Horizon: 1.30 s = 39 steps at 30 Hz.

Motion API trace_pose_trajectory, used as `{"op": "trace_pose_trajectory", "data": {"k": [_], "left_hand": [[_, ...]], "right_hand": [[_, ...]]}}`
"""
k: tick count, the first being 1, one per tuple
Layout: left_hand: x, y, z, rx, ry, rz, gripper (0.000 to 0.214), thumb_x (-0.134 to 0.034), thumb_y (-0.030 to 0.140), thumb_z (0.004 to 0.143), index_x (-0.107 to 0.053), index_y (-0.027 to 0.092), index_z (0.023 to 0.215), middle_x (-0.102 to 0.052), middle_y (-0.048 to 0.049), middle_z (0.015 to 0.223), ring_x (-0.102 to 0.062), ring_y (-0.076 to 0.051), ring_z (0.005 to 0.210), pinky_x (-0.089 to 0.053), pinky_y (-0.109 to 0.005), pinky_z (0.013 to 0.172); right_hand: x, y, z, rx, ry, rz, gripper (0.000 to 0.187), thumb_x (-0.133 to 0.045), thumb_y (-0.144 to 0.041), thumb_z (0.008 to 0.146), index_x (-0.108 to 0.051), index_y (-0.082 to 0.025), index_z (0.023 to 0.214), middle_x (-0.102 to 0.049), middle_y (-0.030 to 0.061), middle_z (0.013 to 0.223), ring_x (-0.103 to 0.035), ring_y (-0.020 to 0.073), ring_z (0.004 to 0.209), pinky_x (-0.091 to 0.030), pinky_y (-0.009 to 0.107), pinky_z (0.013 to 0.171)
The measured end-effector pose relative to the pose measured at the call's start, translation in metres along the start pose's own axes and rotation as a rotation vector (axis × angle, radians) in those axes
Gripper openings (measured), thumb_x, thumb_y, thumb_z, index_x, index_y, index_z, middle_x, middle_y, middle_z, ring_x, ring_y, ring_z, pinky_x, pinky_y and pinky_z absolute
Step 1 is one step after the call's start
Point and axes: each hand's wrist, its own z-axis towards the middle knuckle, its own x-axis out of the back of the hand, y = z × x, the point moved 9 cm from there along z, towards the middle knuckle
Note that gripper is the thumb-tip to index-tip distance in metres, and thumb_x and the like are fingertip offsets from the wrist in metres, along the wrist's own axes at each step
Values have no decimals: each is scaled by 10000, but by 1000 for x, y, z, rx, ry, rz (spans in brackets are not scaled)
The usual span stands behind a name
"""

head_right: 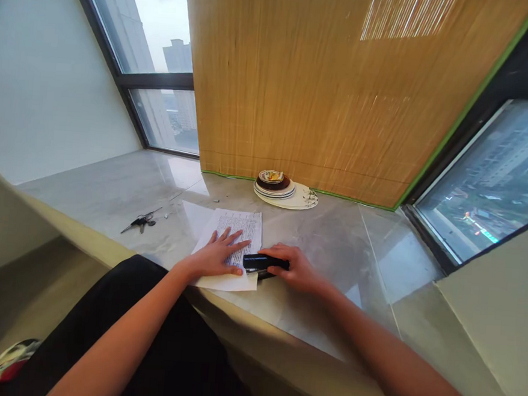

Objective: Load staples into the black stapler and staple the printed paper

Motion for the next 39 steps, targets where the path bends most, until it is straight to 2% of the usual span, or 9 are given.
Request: {"op": "trace_pose_trajectory", "data": {"k": [3,7,11,17,21,30,36,39], "left_hand": [[2,4,-6,-51,85,-26,904,-515,848,882,-359,381,1640,-174,-95,1768,-56,-478,1616,-43,-795,1217],[1,8,-9,-90,111,-40,891,-565,848,853,-424,394,1607,-243,-102,1751,-114,-512,1602,-70,-849,1176],[3,12,-9,-81,138,-53,855,-550,828,879,-435,389,1603,-252,-103,1749,-136,-527,1593,-65,-854,1172],[1,19,-8,-87,157,-25,853,-482,826,915,-417,348,1619,-263,-123,1743,-165,-521,1589,-82,-849,1174],[-2,24,-7,-110,161,-20,870,-482,819,920,-412,313,1624,-264,-136,1740,-160,-516,1592,-101,-841,1183],[-2,21,-9,-74,168,-21,865,-487,815,922,-387,332,1633,-238,-122,1751,-141,-498,1602,-75,-839,1186],[-4,20,-7,-60,184,-30,1015,-511,829,898,-300,198,1664,-223,-169,1746,-137,-481,1608,-66,-825,1198],[-5,20,-6,-62,194,-39,1020,-515,833,891,-316,186,1655,-234,-182,1741,-135,-482,1607,-56,-809,1207]], "right_hand": [[1,2,1,-63,65,-72,396,-686,-330,972,-707,-277,1364,-768,91,1184,-705,274,1045,-543,427,930],[-1,1,1,-95,75,-194,503,-637,-297,996,-597,-307,1497,-726,99,1250,-680,278,1111,-533,455,989],[-6,-6,3,-94,100,-252,426,-624,-301,1011,-659,-313,1436,-719,96,1187,-675,261,1060,-543,434,944],[-13,-16,5,-102,112,-282,427,-615,-245,1010,-668,-339,1423,-728,81,1140,-668,248,1015,-538,416,900],[-21,-24,6,-105,109,-292,452,-611,-227,1011,-650,-370,1438,-718,69,1159,-659,246,1049,-531,413,930],[-18,-30,0,-179,225,-371,442,-592,-152,977,-720,-343,1354,-742,65,1087,-646,259,997,-529,442,915],[-24,-30,2,-143,196,-376,429,-590,-170,991,-714,-338,1365,-728,75,1090,-616,263,1001,-524,453,917],[-29,-29,4,-120,173,-381,458,-576,-176,1004,-678,-361,1410,-715,78,1123,-602,267,1023,-526,458,931]]}}
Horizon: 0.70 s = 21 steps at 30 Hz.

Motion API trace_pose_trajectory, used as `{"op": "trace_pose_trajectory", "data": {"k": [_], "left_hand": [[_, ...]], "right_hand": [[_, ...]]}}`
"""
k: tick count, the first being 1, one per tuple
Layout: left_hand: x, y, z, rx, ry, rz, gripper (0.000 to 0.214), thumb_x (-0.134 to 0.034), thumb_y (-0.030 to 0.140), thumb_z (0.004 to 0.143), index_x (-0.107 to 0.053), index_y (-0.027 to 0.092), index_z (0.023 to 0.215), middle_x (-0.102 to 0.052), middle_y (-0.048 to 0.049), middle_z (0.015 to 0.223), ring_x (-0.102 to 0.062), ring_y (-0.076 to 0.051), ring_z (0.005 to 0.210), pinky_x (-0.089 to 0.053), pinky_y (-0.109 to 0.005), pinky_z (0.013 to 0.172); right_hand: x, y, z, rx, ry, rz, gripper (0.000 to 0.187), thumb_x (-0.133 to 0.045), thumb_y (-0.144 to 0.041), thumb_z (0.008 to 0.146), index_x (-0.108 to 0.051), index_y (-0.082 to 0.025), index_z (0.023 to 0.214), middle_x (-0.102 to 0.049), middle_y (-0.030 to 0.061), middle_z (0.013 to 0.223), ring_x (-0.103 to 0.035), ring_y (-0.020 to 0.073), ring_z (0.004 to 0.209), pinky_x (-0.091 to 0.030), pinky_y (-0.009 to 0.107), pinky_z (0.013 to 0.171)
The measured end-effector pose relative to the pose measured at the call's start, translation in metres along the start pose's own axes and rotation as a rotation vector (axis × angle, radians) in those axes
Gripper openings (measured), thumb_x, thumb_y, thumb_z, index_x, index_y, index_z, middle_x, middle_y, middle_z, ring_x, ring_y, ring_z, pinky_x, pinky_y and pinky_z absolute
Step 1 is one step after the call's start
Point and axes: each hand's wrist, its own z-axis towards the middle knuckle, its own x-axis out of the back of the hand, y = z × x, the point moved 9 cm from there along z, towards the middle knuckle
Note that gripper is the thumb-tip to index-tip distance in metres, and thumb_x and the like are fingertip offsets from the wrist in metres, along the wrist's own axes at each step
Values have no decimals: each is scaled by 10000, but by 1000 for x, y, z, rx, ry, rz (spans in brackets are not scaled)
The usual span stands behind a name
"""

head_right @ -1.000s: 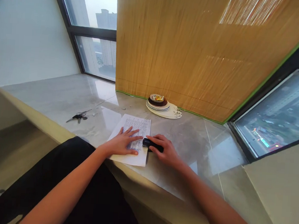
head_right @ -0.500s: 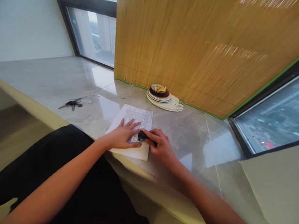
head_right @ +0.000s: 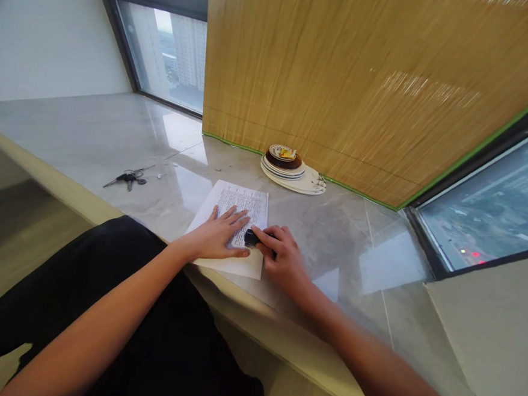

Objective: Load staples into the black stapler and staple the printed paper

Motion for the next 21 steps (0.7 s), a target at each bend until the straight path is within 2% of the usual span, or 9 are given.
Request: {"op": "trace_pose_trajectory", "data": {"k": [7,13,16,19,21], "left_hand": [[1,1,2,-13,8,-25,985,-542,826,880,-370,208,1628,-260,-189,1733,-149,-496,1601,-42,-803,1207],[0,1,2,-1,-6,-29,1000,-531,841,873,-371,206,1628,-251,-186,1736,-134,-496,1603,-39,-795,1211],[-1,1,3,-4,-28,-37,1020,-515,851,873,-353,196,1637,-234,-187,1741,-113,-498,1606,-19,-810,1200],[-1,1,3,-4,-46,-29,1040,-516,853,871,-340,180,1643,-217,-189,1745,-98,-503,1607,-16,-839,1178],[-1,2,3,-3,-57,-21,1044,-521,856,866,-340,183,1644,-216,-188,1745,-101,-500,1607,-29,-841,1178]], "right_hand": [[-7,-7,1,9,-50,-77,504,-560,-167,1004,-638,-380,1454,-707,92,1151,-593,284,1037,-533,482,920],[-9,-18,5,50,-106,-199,554,-540,-125,991,-609,-364,1485,-706,101,1106,-570,288,985,-504,453,856],[-14,-25,6,71,-158,-336,557,-544,-77,953,-642,-310,1449,-700,118,1064,-551,297,973,-461,431,817],[-22,-30,6,112,-214,-476,530,-570,-10,861,-710,-219,1327,-699,145,1099,-550,315,1003,-428,429,803],[-23,-29,6,126,-226,-474,494,-576,-13,855,-721,-201,1288,-703,149,1100,-568,313,1010,-435,424,815]]}}
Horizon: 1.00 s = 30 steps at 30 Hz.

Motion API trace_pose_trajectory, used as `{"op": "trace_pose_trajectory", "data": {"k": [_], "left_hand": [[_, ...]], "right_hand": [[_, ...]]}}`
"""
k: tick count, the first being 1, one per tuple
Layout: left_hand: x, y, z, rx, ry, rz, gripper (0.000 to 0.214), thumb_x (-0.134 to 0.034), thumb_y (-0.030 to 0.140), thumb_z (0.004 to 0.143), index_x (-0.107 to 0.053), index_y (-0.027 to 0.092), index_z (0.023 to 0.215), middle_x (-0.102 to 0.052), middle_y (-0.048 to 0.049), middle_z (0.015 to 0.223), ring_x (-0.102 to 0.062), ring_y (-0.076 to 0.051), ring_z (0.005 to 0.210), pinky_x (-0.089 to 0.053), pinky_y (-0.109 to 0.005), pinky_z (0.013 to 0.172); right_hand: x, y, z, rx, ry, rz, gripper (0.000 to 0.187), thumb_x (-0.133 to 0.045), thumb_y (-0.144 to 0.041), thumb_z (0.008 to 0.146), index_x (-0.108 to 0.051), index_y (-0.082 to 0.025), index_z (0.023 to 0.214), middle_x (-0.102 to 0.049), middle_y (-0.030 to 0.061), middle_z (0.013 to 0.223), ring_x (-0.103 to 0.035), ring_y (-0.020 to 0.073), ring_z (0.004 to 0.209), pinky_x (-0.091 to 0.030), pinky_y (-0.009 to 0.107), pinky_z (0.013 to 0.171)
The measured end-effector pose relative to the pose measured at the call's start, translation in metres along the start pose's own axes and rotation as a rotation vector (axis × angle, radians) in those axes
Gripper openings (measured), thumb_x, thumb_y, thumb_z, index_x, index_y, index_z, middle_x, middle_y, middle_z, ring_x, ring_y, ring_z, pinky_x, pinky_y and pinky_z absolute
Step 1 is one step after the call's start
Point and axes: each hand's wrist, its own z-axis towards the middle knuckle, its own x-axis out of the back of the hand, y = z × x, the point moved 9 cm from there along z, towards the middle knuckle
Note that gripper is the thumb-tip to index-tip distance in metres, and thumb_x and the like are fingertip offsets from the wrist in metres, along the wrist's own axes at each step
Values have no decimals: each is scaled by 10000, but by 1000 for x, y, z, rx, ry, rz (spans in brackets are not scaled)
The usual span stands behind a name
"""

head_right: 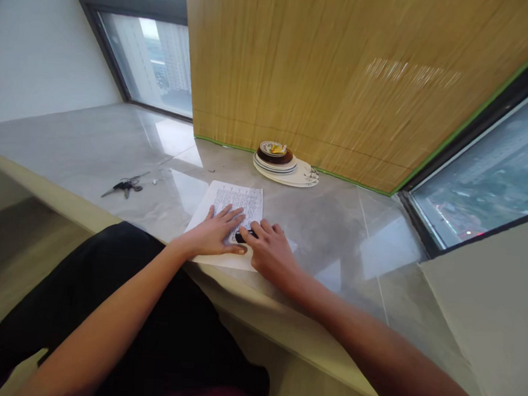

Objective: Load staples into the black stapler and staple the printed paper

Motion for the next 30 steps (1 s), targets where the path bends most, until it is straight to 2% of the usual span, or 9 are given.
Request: {"op": "trace_pose_trajectory", "data": {"k": [3,6,11,13,15,18,22,25,30], "left_hand": [[1,-1,-1,0,-1,8,1050,-513,869,860,-331,203,1651,-215,-184,1745,-108,-492,1609,-47,-819,1197],[2,-5,-2,-11,10,16,1074,-500,888,850,-309,211,1662,-208,-179,1746,-91,-477,1616,-33,-797,1215],[2,-11,-2,-35,4,10,1074,-541,879,835,-311,234,1664,-223,-175,1743,-92,-453,1623,-11,-758,1238],[4,-13,-2,-36,-5,-7,1085,-592,865,816,-317,243,1661,-218,-176,1744,-88,-450,1623,-10,-749,1243],[8,-15,-2,-27,-13,-58,1092,-671,824,792,-328,251,1656,-199,-173,1749,-82,-446,1625,-16,-736,1252],[25,-24,-3,-9,88,-242,873,-708,659,872,-430,272,1604,-244,-126,1749,-169,-370,1630,-101,-623,1303],[46,-57,-6,112,409,-753,498,-745,433,867,-705,237,1323,-538,-102,1593,-413,-304,1535,-195,-489,1318],[40,-76,-4,228,546,-980,490,-729,441,861,-717,182,1276,-626,-146,1492,-493,-331,1471,-255,-526,1295],[19,-87,2,337,594,-1261,381,-679,408,888,-744,139,1150,-718,-182,1331,-641,-321,1328,-443,-500,1201]], "right_hand": [[0,19,-3,-3,26,229,463,-596,-129,942,-666,-245,1385,-727,122,1126,-628,285,1035,-489,404,881],[2,52,-9,-6,19,498,500,-697,-275,926,-642,-258,1422,-755,102,1216,-701,275,1058,-535,402,922],[7,107,-17,-94,-140,617,319,-768,-283,838,-785,-241,1153,-810,45,1017,-730,246,854,-545,346,765],[15,128,-17,-223,-58,623,300,-767,-276,817,-796,-228,1111,-805,38,964,-718,254,834,-536,355,750],[23,141,-17,-378,126,671,330,-763,-313,827,-788,-211,1140,-803,53,995,-718,277,873,-541,385,783],[21,133,-16,-505,353,805,412,-779,-391,845,-768,-208,1214,-800,74,1081,-721,293,896,-553,407,784],[5,98,-1,-449,387,867,459,-794,-380,853,-742,-235,1285,-791,72,1158,-722,280,955,-560,393,799],[-7,87,7,-399,355,807,403,-794,-312,834,-761,-223,1225,-792,75,1134,-717,272,985,-554,413,871],[-20,96,13,-361,306,811,379,-775,-307,816,-763,-229,1187,-796,73,1125,-723,271,1017,-543,448,968]]}}
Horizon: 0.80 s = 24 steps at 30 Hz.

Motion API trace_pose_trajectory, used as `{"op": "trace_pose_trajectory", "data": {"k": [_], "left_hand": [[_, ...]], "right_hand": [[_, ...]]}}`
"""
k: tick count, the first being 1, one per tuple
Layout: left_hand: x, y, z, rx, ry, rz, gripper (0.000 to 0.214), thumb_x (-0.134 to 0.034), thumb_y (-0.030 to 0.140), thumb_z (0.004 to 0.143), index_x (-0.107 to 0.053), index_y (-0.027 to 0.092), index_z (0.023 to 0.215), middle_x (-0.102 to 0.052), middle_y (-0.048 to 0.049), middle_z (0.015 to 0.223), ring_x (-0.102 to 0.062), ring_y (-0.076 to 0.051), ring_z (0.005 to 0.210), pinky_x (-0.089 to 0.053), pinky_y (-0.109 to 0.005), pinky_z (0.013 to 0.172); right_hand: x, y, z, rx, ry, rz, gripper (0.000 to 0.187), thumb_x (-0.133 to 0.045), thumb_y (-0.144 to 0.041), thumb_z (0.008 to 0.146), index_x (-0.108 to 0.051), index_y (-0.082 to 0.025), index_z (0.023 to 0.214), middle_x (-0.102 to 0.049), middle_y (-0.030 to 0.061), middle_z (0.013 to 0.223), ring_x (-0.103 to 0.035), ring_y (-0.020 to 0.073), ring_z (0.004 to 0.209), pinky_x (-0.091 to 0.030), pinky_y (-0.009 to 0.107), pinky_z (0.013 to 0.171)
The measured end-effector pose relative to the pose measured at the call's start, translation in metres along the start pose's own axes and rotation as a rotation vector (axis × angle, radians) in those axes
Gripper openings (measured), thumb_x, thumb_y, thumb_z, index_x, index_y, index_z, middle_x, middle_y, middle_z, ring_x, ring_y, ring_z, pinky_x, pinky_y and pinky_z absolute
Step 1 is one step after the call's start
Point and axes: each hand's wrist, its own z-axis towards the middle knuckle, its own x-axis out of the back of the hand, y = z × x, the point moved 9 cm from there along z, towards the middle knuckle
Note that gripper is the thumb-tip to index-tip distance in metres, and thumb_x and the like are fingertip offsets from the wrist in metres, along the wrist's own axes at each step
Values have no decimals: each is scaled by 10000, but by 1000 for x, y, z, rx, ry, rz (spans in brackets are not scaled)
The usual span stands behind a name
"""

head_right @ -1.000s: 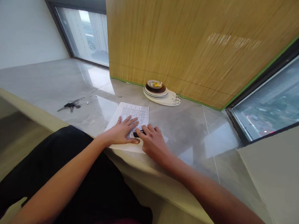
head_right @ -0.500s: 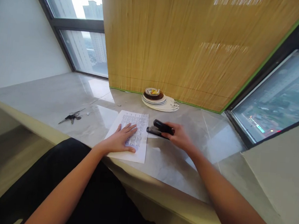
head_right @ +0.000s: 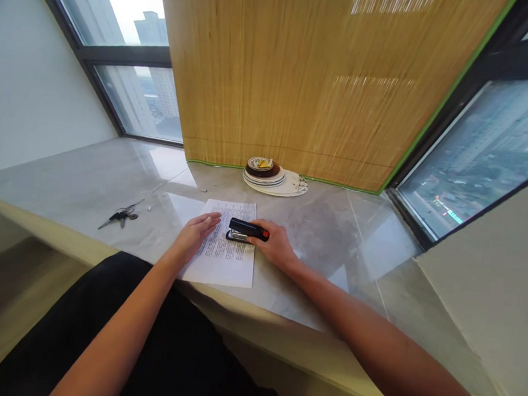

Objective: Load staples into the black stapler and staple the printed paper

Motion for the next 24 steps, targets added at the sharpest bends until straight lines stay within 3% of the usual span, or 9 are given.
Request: {"op": "trace_pose_trajectory", "data": {"k": [6,11,14,18,21,24], "left_hand": [[11,-11,0,76,117,-183,200,-685,200,824,-746,123,998,-737,-186,1259,-674,-283,1281,-450,-462,1218],[13,-13,1,107,147,-253,179,-667,177,829,-744,115,978,-740,-197,1243,-694,-277,1243,-462,-464,1208],[13,-14,1,117,154,-265,162,-678,153,816,-750,122,958,-752,-185,1209,-689,-272,1245,-452,-465,1210],[14,-13,0,129,147,-270,172,-677,130,814,-766,115,960,-761,-175,1181,-697,-251,1216,-456,-424,1191],[14,-12,0,142,145,-291,178,-643,133,847,-776,113,964,-769,-170,1165,-725,-235,1140,-482,-418,1154],[13,-13,-1,163,137,-333,209,-586,110,897,-776,106,983,-778,-157,1142,-738,-208,1072,-501,-387,1131]], "right_hand": [[-6,19,3,-104,-130,389,394,-628,-451,951,-737,-270,1283,-735,64,1357,-658,289,1294,-435,504,1174],[-14,36,3,-208,-230,612,579,-770,-568,849,-713,-282,1349,-704,81,1411,-622,326,1359,-417,532,1205],[-12,41,5,-239,-254,645,605,-843,-580,775,-757,-267,1286,-699,99,1414,-604,348,1381,-395,550,1225],[-7,32,8,-170,-239,549,525,-764,-577,862,-746,-297,1306,-701,66,1414,-621,328,1365,-417,557,1215],[-7,14,6,-42,-214,255,500,-744,-476,899,-710,-292,1363,-712,60,1400,-674,315,1285,-509,512,1135],[-10,-4,-1,72,-163,41,480,-780,-299,857,-725,-232,1329,-785,70,1236,-748,302,1101,-579,471,1025]]}}
